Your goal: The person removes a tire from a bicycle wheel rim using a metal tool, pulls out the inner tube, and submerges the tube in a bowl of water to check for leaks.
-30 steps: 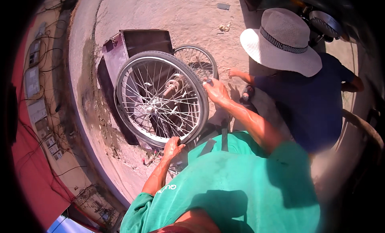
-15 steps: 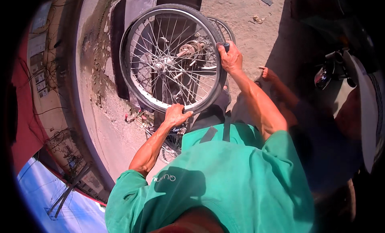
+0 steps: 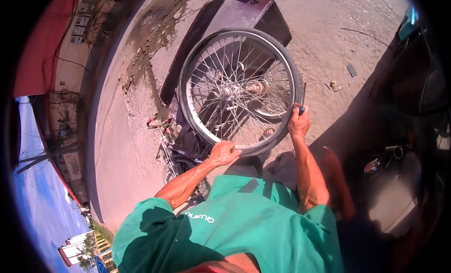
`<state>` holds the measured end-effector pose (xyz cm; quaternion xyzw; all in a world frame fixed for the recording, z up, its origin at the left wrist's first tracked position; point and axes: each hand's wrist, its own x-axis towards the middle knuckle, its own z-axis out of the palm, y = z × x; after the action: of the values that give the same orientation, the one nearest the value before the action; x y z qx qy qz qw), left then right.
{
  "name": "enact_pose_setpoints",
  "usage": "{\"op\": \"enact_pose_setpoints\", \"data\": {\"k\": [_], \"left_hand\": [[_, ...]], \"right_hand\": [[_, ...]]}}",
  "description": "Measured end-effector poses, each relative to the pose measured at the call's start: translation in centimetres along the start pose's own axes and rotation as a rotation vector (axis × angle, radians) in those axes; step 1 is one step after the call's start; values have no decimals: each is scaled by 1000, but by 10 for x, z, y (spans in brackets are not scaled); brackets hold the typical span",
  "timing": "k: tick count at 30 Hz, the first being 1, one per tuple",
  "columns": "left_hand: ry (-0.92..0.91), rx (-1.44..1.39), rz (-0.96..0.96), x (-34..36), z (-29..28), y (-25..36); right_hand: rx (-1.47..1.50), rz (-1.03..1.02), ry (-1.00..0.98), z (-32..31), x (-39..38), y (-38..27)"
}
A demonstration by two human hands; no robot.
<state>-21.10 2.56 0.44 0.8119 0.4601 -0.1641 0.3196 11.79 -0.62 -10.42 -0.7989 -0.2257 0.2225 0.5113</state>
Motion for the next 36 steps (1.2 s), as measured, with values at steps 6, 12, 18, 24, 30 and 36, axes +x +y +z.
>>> {"op": "enact_pose_setpoints", "data": {"k": [6,12,18,24,30,36], "left_hand": [[-20,28,92,-14,-18,-9],[9,114,50,-9,-9,-32],[-122,180,-9,11,-4,-31],[78,96,142,8,17,-57],[172,71,212,1,15,-92],[188,42,273,1,-4,-116]], "right_hand": [[-77,20,-21,-7,-10,-6],[-60,71,-74,-13,-32,18],[1,109,-128,-18,-56,19],[-296,377,-144,-42,-78,54],[-573,448,-83,-78,-63,30],[167,601,127,-12,-27,25]]}}
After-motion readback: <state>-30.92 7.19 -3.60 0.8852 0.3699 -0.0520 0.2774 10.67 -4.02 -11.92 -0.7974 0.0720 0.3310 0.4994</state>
